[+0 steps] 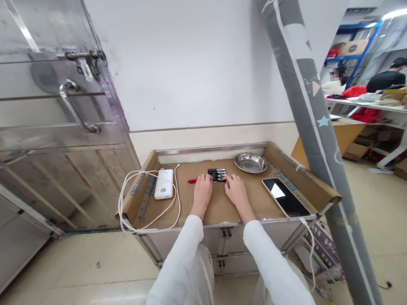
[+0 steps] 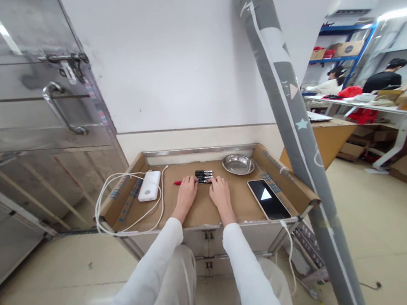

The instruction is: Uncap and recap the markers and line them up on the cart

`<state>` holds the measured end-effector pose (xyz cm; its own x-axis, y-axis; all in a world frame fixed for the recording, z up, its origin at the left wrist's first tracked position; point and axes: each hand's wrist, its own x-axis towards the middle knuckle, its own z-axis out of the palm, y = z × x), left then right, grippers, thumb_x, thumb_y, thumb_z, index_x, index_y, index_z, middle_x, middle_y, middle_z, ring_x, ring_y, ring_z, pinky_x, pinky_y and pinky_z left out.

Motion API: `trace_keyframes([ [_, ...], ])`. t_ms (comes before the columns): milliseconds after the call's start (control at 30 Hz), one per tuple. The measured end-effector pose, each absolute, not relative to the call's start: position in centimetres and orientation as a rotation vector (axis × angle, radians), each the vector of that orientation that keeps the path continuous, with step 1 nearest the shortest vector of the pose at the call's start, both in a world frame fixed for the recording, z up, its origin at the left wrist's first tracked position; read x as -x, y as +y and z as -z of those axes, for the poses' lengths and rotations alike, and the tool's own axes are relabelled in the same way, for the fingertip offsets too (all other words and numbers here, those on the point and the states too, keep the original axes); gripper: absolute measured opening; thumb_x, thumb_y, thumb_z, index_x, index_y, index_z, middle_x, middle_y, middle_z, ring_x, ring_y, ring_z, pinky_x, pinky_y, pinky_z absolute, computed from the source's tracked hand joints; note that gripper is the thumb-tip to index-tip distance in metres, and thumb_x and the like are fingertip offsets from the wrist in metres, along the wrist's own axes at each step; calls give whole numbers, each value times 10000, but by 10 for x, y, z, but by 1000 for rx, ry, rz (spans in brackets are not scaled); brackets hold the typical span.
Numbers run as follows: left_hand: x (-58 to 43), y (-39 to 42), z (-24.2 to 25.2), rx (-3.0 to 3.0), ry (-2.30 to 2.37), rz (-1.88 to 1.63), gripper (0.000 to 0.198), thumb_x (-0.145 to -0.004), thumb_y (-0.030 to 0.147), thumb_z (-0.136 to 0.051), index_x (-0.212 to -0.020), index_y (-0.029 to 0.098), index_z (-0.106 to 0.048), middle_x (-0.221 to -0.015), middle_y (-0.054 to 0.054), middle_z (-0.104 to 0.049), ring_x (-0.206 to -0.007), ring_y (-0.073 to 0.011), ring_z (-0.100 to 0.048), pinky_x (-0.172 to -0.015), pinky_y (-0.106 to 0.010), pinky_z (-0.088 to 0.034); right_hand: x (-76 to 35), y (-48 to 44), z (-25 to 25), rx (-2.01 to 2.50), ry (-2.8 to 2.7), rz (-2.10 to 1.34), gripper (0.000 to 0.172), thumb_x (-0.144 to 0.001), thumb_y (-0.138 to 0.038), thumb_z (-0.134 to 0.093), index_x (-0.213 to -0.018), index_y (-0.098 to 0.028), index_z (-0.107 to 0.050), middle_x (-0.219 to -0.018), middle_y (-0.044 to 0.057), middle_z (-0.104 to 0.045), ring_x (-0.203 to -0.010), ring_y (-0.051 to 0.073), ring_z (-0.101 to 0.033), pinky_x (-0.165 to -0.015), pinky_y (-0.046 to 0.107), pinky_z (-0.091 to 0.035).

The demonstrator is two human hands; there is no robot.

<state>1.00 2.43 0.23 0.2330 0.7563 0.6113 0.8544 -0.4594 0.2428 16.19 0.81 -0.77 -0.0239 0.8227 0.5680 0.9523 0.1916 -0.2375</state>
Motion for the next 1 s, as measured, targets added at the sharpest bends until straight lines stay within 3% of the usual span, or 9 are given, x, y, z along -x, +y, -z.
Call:
trace_keyframes([
  [500,-11,26,-2,2580,-1476,1053,74,-863,131,-492,-878,190,-533,-914,-52,-542,-909,-203,-534,-884,-390,-436,-161,7,11,1701,-1835,360,103,-820,-197,-485,-864,-189,-579,-876,82,-574,-854,214,-487,-759,322,-334],
  [1000,-11,26,-3,2777,-1507,1109,111,-885,105,-432,-899,181,-512,-941,-57,-592,-929,-186,-553,-874,-352,-457,-161,8,7,1697,-1919,285,163,-894,-213,-449,-907,-198,-611,-915,82,-608,-893,214,-507,-782,322,-316],
])
